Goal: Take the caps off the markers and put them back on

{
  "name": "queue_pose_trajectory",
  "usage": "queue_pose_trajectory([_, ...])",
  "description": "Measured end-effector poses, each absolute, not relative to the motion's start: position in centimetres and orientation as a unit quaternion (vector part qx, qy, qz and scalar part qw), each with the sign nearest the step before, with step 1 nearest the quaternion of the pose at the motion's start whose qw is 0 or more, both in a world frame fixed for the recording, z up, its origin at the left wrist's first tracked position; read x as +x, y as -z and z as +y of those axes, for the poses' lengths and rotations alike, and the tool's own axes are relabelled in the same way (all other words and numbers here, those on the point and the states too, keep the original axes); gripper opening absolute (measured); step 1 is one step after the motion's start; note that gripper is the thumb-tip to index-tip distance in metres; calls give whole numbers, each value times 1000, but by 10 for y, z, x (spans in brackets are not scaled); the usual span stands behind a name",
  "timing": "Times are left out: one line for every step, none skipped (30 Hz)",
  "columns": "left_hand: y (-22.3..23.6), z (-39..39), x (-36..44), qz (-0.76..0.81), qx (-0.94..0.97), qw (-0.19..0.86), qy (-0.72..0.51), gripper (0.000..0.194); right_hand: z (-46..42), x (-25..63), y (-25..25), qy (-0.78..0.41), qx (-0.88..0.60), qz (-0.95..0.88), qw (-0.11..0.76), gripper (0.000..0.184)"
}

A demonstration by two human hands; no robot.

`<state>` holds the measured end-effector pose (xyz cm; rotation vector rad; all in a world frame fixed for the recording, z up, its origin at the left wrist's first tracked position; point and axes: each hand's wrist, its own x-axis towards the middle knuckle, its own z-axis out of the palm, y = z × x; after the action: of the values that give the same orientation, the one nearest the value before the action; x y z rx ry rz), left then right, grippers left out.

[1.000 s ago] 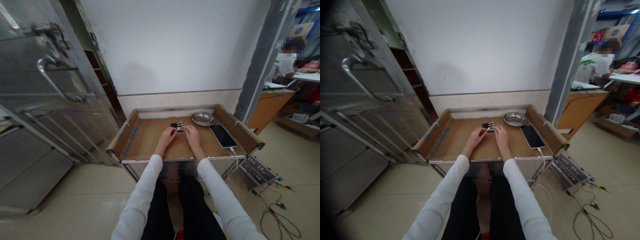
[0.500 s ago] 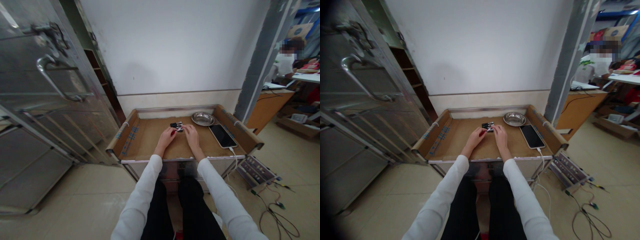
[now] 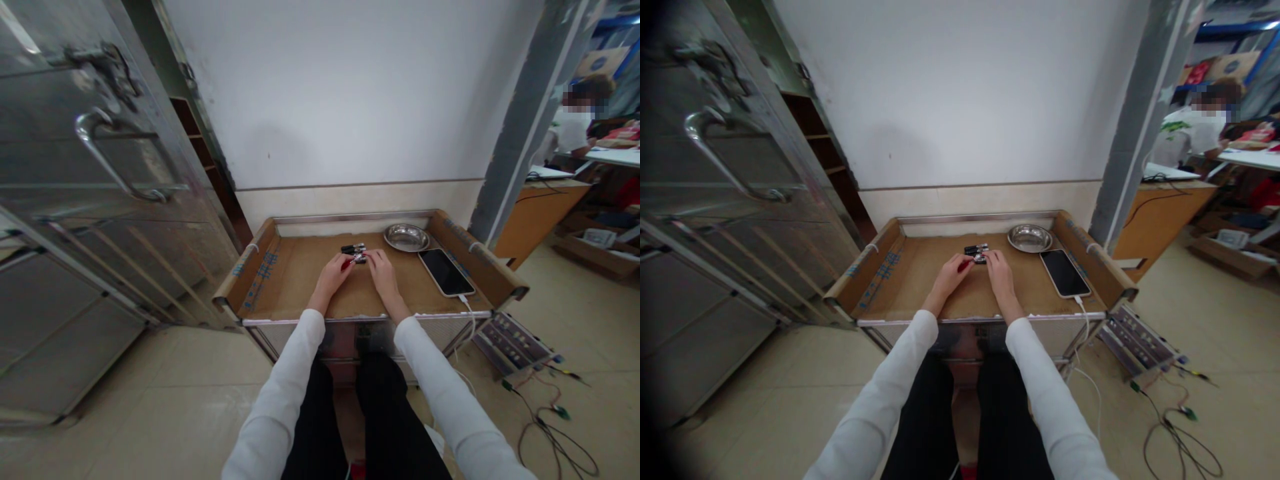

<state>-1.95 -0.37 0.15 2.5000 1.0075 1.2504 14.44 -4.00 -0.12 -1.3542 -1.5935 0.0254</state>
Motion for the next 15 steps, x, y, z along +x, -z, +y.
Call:
queue_pose_trajectory([-1, -4, -19, 335, 840, 87, -419, 14, -40, 143, 1, -17, -550, -673, 495, 33])
queue_pose_trajectory([-1, -3, -19, 331, 840, 91, -420, 14, -40, 141, 1, -26, -531, -691, 490, 33])
queue_pose_trajectory([-1, -3, -19, 327, 840, 96, -422, 14, -41, 139, 1, -37, -506, -711, 488, 36])
queue_pose_trajectory([0, -2, -19, 324, 838, 103, -426, 14, -41, 138, 1, -52, -474, -733, 484, 41])
queue_pose_trajectory([0, -1, -19, 322, 834, 111, -434, 13, -42, 136, 0, -66, -449, -748, 484, 49])
queue_pose_trajectory([0, -1, -19, 323, 827, 119, -445, 14, -43, 135, 0, -78, -431, -757, 486, 57])
queue_pose_trajectory([0, -1, -19, 327, 818, 125, -457, 14, -43, 135, -1, -84, -422, -757, 492, 65])
queue_pose_trajectory([0, -1, -19, 333, 809, 128, -467, 15, -44, 135, -1, -84, -421, -754, 497, 70])
queue_pose_trajectory([-1, -2, -20, 342, 802, 126, -474, 15, -44, 135, -1, -81, -424, -751, 500, 74])
queue_pose_trajectory([-1, -3, -20, 352, 797, 120, -476, 15, -43, 136, -1, -75, -429, -749, 499, 75])
queue_pose_trajectory([-2, -4, -20, 365, 795, 108, -473, 15, -42, 137, 0, -70, -434, -752, 491, 74])
queue_pose_trajectory([-3, -5, -20, 381, 794, 90, -466, 14, -41, 137, 1, -66, -438, -758, 479, 73])
queue_pose_trajectory([-5, -7, -20, 398, 793, 69, -456, 14, -40, 138, 2, -63, -442, -764, 466, 71])
queue_pose_trajectory([-6, -8, -21, 418, 790, 46, -446, 14, -39, 138, 3, -60, -446, -770, 453, 69])
queue_pose_trajectory([-7, -9, -21, 441, 785, 24, -435, 13, -37, 139, 4, -57, -450, -773, 444, 68])
